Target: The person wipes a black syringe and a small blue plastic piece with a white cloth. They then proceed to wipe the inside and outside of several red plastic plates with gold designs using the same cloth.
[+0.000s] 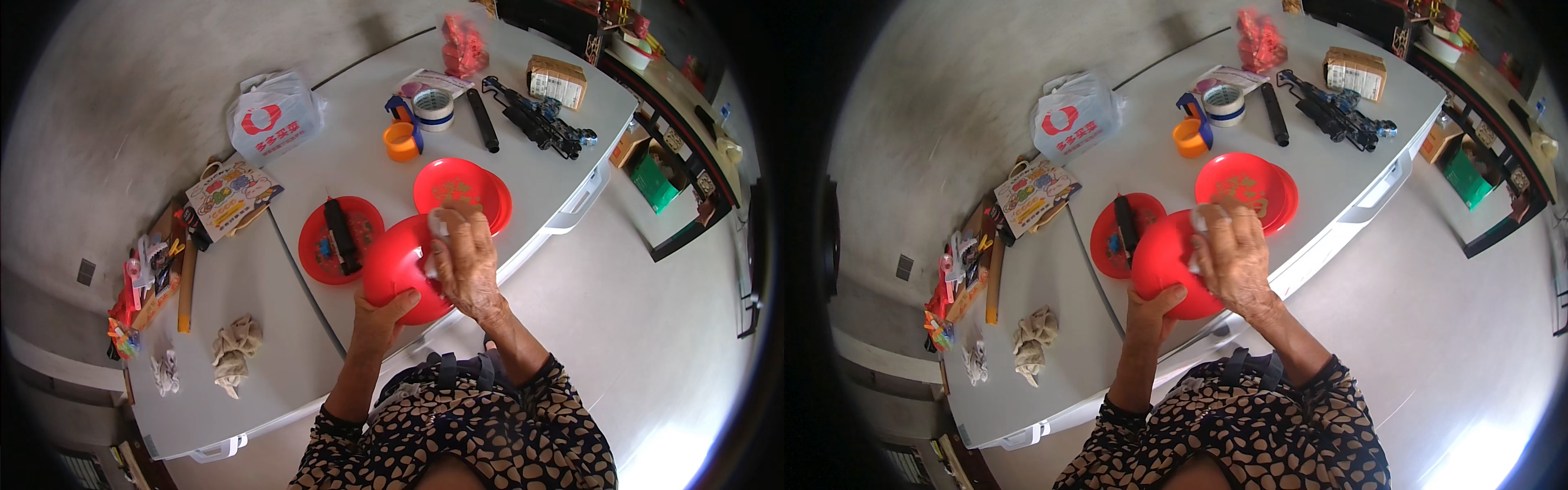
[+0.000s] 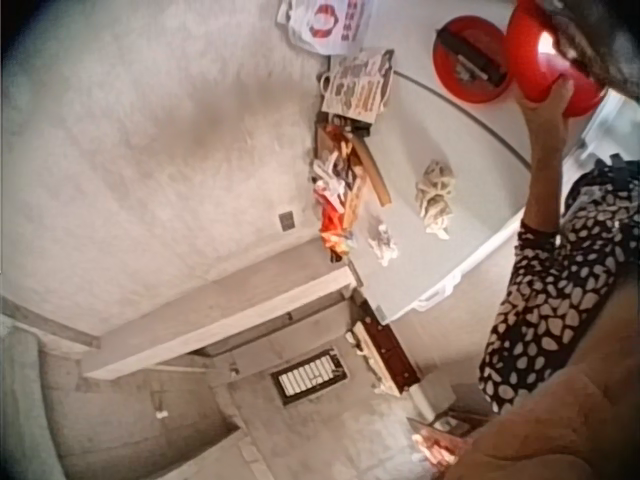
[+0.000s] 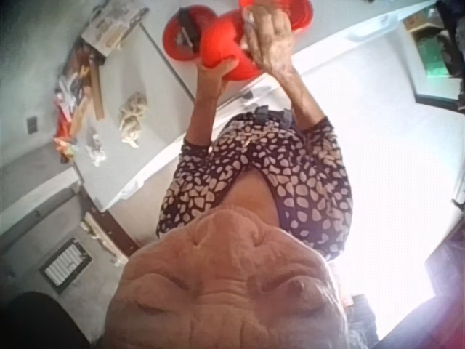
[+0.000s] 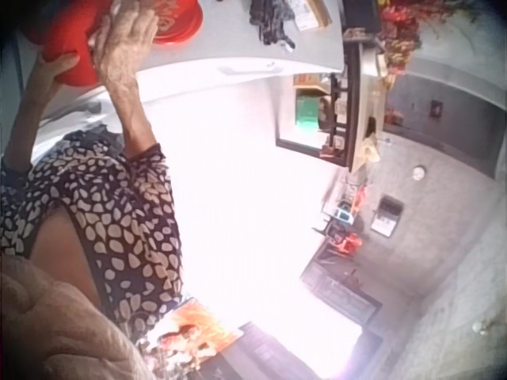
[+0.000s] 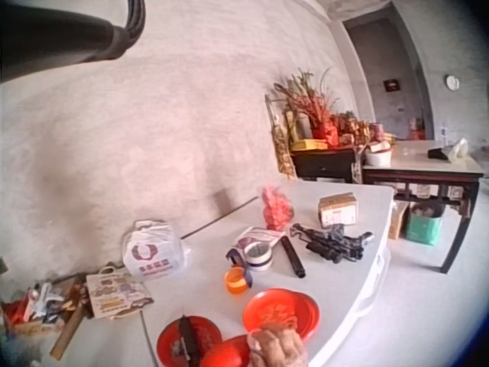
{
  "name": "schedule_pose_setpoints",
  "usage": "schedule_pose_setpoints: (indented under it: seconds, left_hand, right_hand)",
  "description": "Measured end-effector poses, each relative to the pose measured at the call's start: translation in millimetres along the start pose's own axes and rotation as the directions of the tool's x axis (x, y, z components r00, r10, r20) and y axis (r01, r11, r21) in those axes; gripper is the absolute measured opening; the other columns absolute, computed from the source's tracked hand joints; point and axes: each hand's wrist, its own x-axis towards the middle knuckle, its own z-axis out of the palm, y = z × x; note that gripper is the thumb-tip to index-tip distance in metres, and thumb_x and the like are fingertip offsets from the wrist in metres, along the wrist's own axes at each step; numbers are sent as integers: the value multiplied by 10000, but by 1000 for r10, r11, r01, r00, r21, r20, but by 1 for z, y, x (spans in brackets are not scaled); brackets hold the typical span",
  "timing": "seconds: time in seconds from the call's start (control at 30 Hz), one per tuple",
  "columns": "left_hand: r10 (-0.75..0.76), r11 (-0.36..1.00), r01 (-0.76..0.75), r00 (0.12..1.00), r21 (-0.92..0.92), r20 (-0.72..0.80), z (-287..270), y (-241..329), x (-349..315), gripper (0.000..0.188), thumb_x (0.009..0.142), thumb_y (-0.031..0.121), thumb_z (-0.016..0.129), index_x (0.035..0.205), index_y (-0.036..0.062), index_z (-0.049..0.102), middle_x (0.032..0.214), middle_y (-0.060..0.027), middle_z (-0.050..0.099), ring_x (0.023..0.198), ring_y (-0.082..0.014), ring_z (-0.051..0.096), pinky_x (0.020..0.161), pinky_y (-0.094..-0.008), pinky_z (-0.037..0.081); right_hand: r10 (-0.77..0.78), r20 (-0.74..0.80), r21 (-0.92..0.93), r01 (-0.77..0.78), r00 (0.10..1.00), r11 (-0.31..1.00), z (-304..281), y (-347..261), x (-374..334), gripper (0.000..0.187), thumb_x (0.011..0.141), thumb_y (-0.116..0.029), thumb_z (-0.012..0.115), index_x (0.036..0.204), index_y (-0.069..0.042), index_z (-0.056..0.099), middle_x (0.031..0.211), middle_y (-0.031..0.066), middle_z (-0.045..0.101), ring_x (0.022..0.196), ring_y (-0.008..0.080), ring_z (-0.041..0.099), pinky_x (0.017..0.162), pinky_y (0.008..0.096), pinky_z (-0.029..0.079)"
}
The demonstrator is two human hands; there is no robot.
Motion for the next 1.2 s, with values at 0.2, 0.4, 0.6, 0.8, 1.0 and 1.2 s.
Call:
schedule_pose_setpoints:
  seconds: [0.2, 0.4, 0.6, 0.8, 1.0, 1.2]
  left_hand:
    - [-46, 996, 46, 999, -80, 3, 0, -6, -5, 522, 745, -44, 698, 1222, 34, 502, 1138, -100, 589, 1017, -217, 609, 860, -370, 534]
    - [7, 1000, -7, 1000, -2, 24, -4, -4, -7, 421, 757, -66, 667, 1154, -2, 544, 1077, -115, 623, 963, -214, 632, 852, -375, 536]
    - [-21, 998, 21, 1000, -62, 4, -3, -8, -7, 349, 773, -55, 653, 1111, -23, 569, 1043, -116, 634, 931, -199, 639, 843, -366, 532]
    - [9, 993, -26, 990, -118, -142, 12, 2, -4, 356, 790, -52, 632, 1137, -32, 554, 1053, -115, 626, 953, -212, 631, 839, -363, 529]
    - [54, 971, -97, 980, -219, -194, 8, 0, 5, 352, 882, 44, 588, 1221, -2, 507, 1177, -131, 583, 1043, -232, 599, 885, -370, 511]
    - [28, 931, -52, 997, -360, -71, 1, -9, 1, 376, 959, 188, 514, 1287, 18, 442, 1260, -98, 535, 1108, -192, 564, 910, -371, 503]
  right_hand:
    - [-356, 169, -38, 367, 919, 929, 14, -43, 28, 296, 738, -215, 666, 981, -55, 612, 1018, 132, 572, 1011, 301, 541, 826, 492, 419]
    - [-176, 169, -115, 197, 970, 974, 8, -40, 37, 273, 767, -262, 682, 940, -58, 623, 936, 104, 600, 923, 289, 602, 779, 484, 462]
    - [42, 100, -111, -30, 994, 993, 2, -18, 23, 325, 798, -218, 675, 1042, -29, 574, 930, 139, 581, 843, 319, 622, 649, 419, 516]
    - [254, -9, 75, -252, 967, 965, 5, 1, -17, 432, 862, -199, 606, 1199, 27, 457, 1055, 246, 498, 893, 402, 580, 722, 428, 514]
    - [25, 104, -37, -21, 994, 999, 7, -23, -60, 593, 841, -270, 618, 1317, 0, 389, 1368, 231, 355, 1295, 377, 331, 1020, 534, 283]
    - [-61, 216, -122, 89, 974, 989, 3, -27, -29, 478, 808, -180, 634, 1245, -46, 492, 1367, 178, 406, 1315, 356, 350, 1042, 492, 290]
